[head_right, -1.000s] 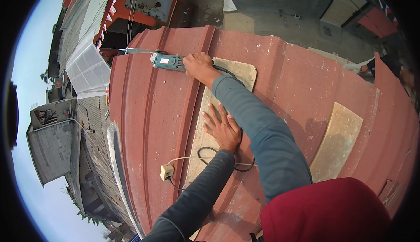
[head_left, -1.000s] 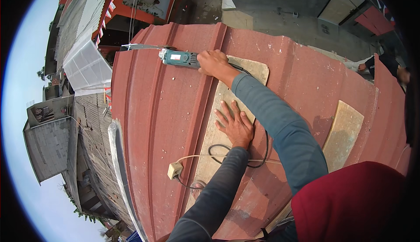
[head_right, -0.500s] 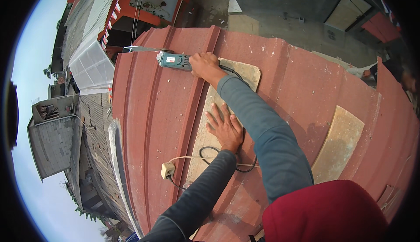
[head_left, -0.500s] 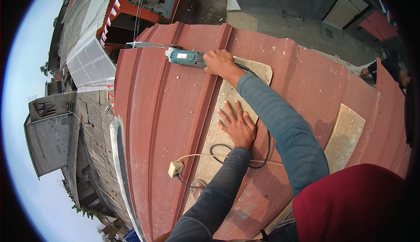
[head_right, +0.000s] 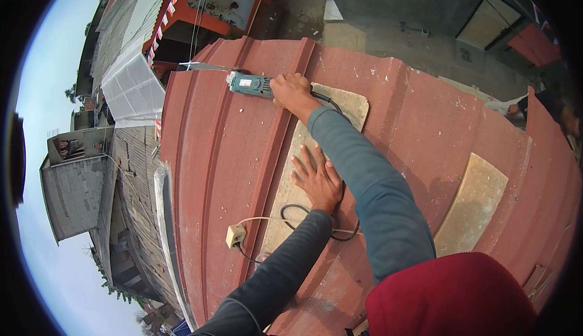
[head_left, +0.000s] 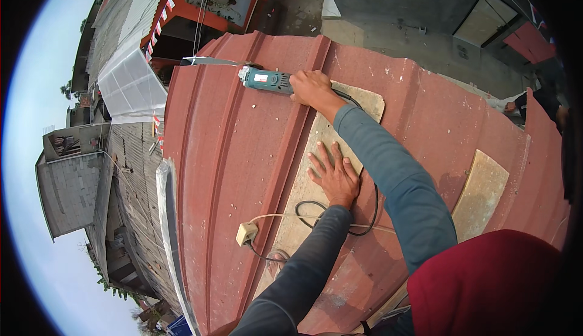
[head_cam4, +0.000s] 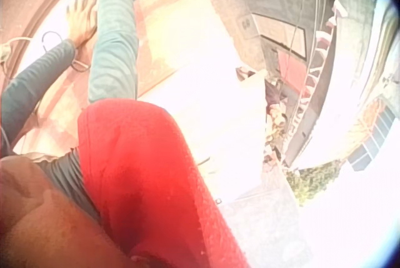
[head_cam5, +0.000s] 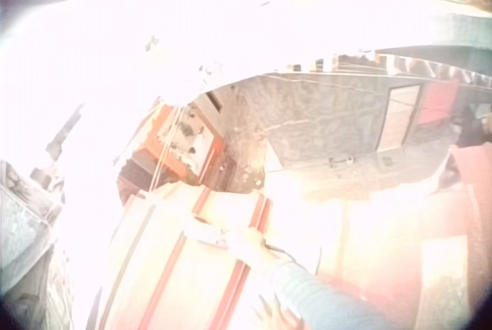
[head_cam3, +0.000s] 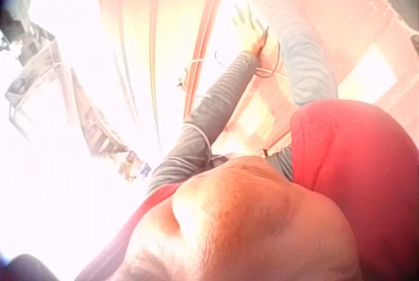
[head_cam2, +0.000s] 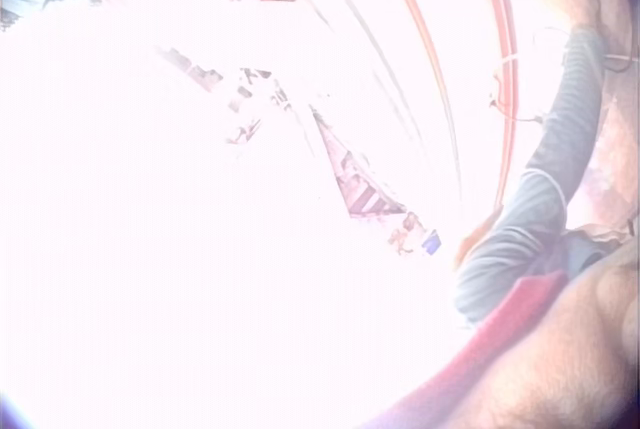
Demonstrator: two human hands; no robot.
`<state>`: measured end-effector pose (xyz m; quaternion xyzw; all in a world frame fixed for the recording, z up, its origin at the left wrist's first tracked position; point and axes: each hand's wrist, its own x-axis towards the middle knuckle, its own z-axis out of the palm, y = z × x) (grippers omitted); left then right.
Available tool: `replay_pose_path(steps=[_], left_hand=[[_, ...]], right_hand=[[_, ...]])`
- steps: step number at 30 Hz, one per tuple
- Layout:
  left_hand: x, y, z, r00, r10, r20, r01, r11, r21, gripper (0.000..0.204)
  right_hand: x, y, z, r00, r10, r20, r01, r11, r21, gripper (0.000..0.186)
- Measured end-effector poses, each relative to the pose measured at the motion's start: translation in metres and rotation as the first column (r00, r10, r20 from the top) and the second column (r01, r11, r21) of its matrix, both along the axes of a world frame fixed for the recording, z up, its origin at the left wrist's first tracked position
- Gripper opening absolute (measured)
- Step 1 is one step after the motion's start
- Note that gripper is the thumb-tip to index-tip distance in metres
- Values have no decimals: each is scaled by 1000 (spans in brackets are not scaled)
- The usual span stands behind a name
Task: The person cuts sections of corrugated metal roofing material using a handheld power angle grinder, holding the tool with both hands to make precise cuts along pre-marked lines while working on the roof.
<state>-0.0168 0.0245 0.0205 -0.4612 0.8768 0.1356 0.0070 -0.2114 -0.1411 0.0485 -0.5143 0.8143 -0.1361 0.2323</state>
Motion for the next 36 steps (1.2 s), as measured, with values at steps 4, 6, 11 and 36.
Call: replay_pose_path(steps=[4, 6, 11, 36], left_hand=[[-1, 4, 1, 1000, -8, 4, 8, 1000, 13, 54], [0, 4, 0, 1000, -4, 5, 4, 1000, 20, 54], [2, 1, -3, 999, -35, 38, 36, 999, -8, 55], [5, -7, -4, 999, -31, 19, 32, 999, -26, 54]], right_hand=[[-2, 6, 0, 1000, -20, 3, 20, 1000, 2, 44], [-3, 9, 5, 999, -31, 13, 31, 999, 21, 40], [-4, 13, 10, 999, -36, 15, 35, 999, 30, 38], [-8, 22, 2, 1000, -11, 18, 11, 1000, -20, 47]])
